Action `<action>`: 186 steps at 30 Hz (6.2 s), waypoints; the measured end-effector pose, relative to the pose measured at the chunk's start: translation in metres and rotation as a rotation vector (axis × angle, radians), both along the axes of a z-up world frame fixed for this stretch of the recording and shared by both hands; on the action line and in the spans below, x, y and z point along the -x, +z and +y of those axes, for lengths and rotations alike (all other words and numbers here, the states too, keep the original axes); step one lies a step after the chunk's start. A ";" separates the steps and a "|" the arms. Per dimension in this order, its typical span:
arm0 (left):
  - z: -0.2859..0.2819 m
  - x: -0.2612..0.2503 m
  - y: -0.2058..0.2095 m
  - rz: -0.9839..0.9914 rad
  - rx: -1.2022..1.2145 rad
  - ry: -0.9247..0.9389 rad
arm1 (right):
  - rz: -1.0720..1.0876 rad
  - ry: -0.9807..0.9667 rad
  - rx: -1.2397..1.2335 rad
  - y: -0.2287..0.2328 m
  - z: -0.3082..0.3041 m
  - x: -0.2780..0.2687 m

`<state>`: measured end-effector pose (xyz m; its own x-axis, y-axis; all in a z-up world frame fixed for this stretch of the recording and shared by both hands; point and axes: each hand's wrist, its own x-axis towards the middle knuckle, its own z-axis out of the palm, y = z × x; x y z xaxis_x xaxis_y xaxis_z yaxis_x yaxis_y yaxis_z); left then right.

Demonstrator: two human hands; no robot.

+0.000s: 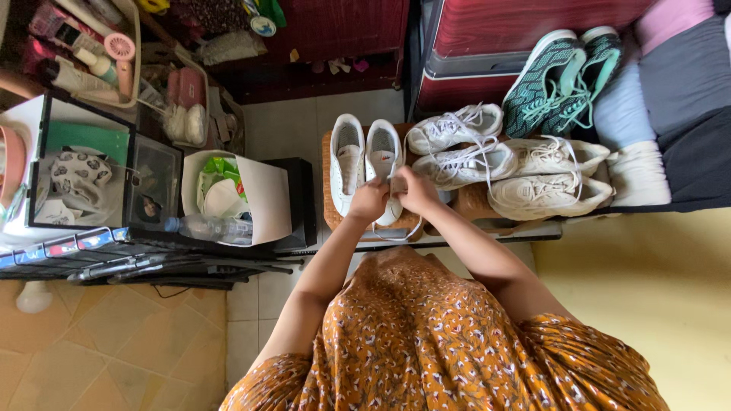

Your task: The person unlaces a pair of white sneakers, removes the laces, and then relaces the same shoes. The person repeats this process with a second pair of white sneakers, removing and reinserting the laces through the eyelets.

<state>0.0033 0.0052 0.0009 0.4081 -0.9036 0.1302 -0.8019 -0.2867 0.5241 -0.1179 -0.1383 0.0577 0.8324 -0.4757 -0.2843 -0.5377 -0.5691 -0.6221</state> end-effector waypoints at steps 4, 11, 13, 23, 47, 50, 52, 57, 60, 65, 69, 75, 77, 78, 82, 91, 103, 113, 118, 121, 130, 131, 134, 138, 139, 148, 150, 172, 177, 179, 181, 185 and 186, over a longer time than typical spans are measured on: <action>0.009 -0.005 -0.001 0.079 0.094 -0.055 | -0.038 0.248 0.170 0.020 0.001 0.007; 0.012 -0.050 0.040 0.081 0.221 0.171 | 0.148 0.309 0.010 0.002 -0.022 -0.014; 0.020 -0.083 0.078 -0.073 0.638 0.251 | 0.187 0.357 -0.006 0.000 -0.028 -0.016; 0.054 -0.125 0.142 -0.041 0.896 0.657 | 0.132 0.376 0.172 -0.002 -0.018 -0.015; -0.016 -0.013 0.037 -0.215 -0.405 -0.111 | -0.019 0.296 0.165 -0.023 -0.013 0.002; -0.018 -0.032 0.041 -0.385 -0.320 -0.067 | 0.255 0.296 0.092 -0.012 -0.010 -0.008; -0.007 -0.044 0.048 -0.456 -0.200 -0.015 | 0.092 0.371 0.186 -0.006 -0.008 -0.007; 0.019 -0.056 0.076 -0.523 0.040 0.089 | -0.056 0.507 0.342 0.007 -0.002 -0.019; 0.026 -0.045 0.082 -0.576 0.089 0.146 | 0.061 0.537 0.312 0.012 0.000 -0.021; 0.046 -0.002 0.049 -0.042 -0.213 0.257 | 0.036 0.494 0.280 0.008 0.001 -0.018; 0.056 0.022 -0.012 0.109 -0.356 0.339 | -0.051 0.414 0.238 -0.010 0.004 -0.015; 0.050 0.016 -0.068 0.109 -0.408 0.328 | -0.064 0.335 0.278 -0.018 0.011 -0.019; 0.047 0.018 -0.065 0.001 -0.441 0.185 | -0.076 0.318 0.356 -0.014 0.014 -0.019; 0.044 0.019 -0.059 -0.129 -0.445 0.043 | -0.042 0.321 0.360 -0.012 0.014 -0.020; 0.034 0.004 -0.017 0.607 -0.332 0.381 | -0.043 0.344 0.345 -0.006 0.017 -0.023; 0.000 -0.012 0.052 -0.302 -0.232 0.000 | 0.001 0.318 0.165 0.005 0.004 -0.019; 0.004 -0.046 0.079 -0.291 0.174 0.220 | 0.112 0.412 0.323 -0.010 -0.008 -0.019; 0.055 -0.053 0.114 -0.534 0.115 0.519 | 0.016 0.395 0.305 0.003 -0.002 -0.020; 0.050 -0.040 0.091 -0.469 0.000 0.289 | 0.055 0.310 0.095 0.017 -0.001 -0.019; 0.035 -0.021 0.070 -0.455 -0.051 0.130 | -0.174 0.262 0.246 0.023 0.007 -0.022; 0.032 -0.007 0.029 -0.405 -0.138 -0.019 | -0.179 0.390 0.586 0.026 0.022 -0.024; 0.034 -0.006 0.029 -0.380 -0.122 -0.018 | -0.278 0.388 0.579 0.025 0.020 -0.021; 0.042 -0.003 0.026 -0.210 -0.116 0.026 | -0.122 0.392 0.386 0.019 0.010 -0.010; 0.042 -0.004 0.022 -0.232 -0.179 0.020 | 0.013 0.357 -0.046 0.031 -0.014 -0.002; 0.043 -0.005 0.020 -0.243 -0.170 0.018 | 0.043 0.328 -0.146 0.041 -0.024 0.003; 0.060 -0.009 0.011 0.088 -0.283 0.008 | -0.746 0.055 -0.912 0.154 -0.082 0.091; 0.071 -0.022 0.023 0.144 -0.208 0.048 | -0.975 0.082 -1.071 0.165 -0.088 0.108; 0.146 0.025 0.148 -0.048 0.253 0.275 | -1.598 -0.107 -1.511 0.160 -0.025 0.225; 0.074 0.138 0.205 0.183 0.423 -0.320 | -1.017 -0.015 -0.769 0.175 0.052 0.201; 0.070 0.166 0.223 0.392 0.362 -0.416 | -0.804 0.245 -0.031 0.185 0.071 0.209; 0.074 0.180 0.233 0.479 0.318 -0.486 | -0.637 0.156 -0.206 0.189 0.081 0.219; 0.096 0.181 0.226 0.513 0.155 -0.538 | -0.433 0.346 -0.080 0.179 0.088 0.242; 0.102 0.179 0.221 0.543 0.083 -0.543 | -0.365 0.324 -0.134 0.172 0.089 0.247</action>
<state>-0.1759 0.1070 0.2223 -0.0635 -0.9914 0.1147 -0.4428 0.1310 0.8870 -0.3654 -0.0491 0.2300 0.9877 -0.1560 0.0124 -0.0803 -0.5729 -0.8157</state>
